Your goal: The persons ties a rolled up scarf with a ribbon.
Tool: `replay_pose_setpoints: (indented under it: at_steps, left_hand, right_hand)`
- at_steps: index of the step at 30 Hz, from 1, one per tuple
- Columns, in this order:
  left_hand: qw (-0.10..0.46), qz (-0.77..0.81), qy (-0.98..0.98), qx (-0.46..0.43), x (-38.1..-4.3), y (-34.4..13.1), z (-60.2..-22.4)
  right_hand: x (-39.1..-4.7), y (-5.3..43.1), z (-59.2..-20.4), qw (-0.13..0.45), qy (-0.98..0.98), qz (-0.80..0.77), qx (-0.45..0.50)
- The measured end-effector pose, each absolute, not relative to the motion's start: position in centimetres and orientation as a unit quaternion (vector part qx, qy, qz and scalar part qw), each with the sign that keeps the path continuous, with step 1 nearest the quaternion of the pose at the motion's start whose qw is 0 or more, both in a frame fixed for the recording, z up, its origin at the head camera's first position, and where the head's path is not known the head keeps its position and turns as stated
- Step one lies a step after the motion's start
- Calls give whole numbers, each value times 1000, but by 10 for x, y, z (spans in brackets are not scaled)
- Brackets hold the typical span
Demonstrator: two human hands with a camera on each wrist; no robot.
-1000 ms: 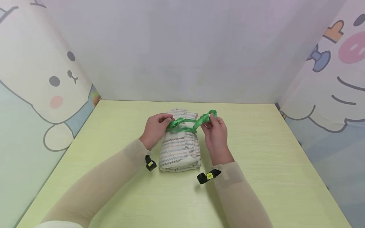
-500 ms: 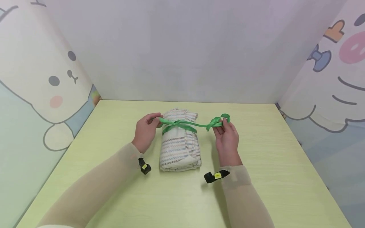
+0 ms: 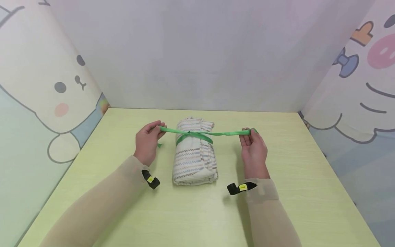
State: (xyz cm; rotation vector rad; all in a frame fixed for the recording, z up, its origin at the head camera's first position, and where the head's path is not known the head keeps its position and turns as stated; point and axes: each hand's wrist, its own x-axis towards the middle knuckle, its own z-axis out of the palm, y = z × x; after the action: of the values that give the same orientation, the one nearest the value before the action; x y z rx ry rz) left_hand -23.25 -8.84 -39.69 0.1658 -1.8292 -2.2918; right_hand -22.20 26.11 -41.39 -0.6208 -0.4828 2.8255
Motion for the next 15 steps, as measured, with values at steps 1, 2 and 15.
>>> replay_pose_setpoints:
  at_steps: [1,2,15]
  left_hand:
    - [102,-781,-613,62,-232,-90,-398]
    - [103,-785,-607,66,-232,-91,-398]
    - [99,-838,-523,121,-236,-116,-399]
  right_hand:
    - [-222,263,-414,106,-158,958,-216]
    - [-223,265,-413,107,-153,958,-219]
    - [-221,275,-408,111,-147,960,-213]
